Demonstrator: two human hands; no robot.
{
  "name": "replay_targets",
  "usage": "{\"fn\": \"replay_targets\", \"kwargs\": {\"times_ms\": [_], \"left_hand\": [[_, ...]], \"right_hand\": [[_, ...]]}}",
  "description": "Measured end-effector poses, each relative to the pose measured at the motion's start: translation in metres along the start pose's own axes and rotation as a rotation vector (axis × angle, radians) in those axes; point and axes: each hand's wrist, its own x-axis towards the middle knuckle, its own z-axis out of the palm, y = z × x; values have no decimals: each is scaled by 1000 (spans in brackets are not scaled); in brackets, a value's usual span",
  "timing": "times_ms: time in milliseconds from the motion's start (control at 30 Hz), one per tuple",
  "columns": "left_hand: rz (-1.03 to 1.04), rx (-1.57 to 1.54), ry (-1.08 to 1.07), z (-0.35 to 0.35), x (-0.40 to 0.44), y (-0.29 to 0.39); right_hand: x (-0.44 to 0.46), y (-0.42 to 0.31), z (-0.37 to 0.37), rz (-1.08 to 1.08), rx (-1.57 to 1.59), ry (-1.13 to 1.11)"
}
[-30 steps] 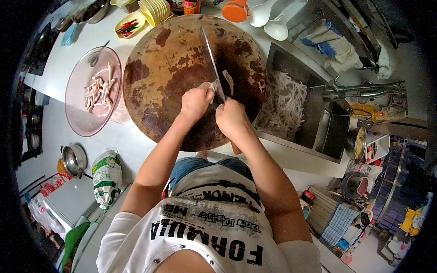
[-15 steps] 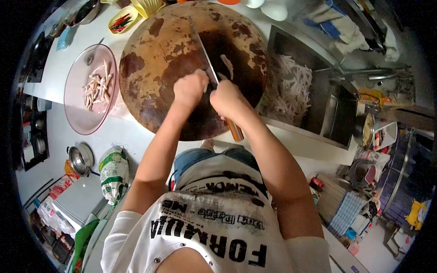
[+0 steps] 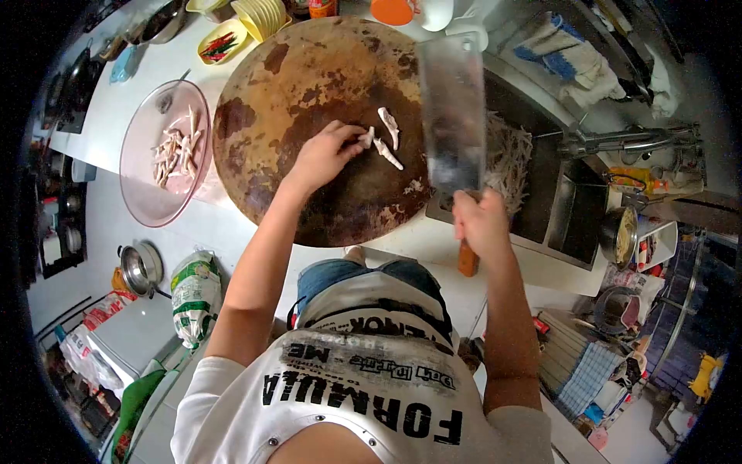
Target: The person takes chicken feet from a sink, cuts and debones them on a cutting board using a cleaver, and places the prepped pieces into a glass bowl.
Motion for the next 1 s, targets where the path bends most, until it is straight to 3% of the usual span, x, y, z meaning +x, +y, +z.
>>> {"fn": "replay_targets", "kwargs": {"times_ms": [100, 233, 300, 367, 467, 500, 567, 633, 700, 767, 833, 900, 967, 1000], "left_hand": [[70, 81, -75, 8, 17, 11], [145, 454, -153, 7, 52, 32], [93, 630, -449, 7, 71, 40], [120, 562, -475, 16, 78, 33], [468, 471, -406, 29, 76, 20], [460, 476, -400, 31, 74, 17], [333, 460, -408, 23, 67, 24], [336, 355, -328, 28, 64, 10], [214, 89, -203, 24, 54, 1], [3, -346, -220, 3, 40, -9], [-79, -527, -95, -27, 20, -22], [-211, -391, 40, -81, -2, -27], [-460, -444, 157, -139, -28, -24], [-441, -327, 314, -161, -36, -35]], "right_hand": [[-6, 3, -23, -28, 21, 60], [-17, 12, -24, 10, 214, 112], [-18, 23, -26, -7, 228, 76], [-19, 26, -22, 35, 229, 59], [-11, 32, -16, 25, 275, 43], [-7, 32, -14, 34, 277, 38], [-2, 31, -11, 1, 264, -3], [3, 26, -4, 6, 276, -1], [11, 25, 3, 20, 249, -1], [17, 20, 12, -17, 287, -30], [25, 19, 20, 9, 301, -68], [29, 13, 30, -15, 293, -112], [33, 9, 39, -33, 262, -150], [34, 6, 45, -52, 212, -180]]}}
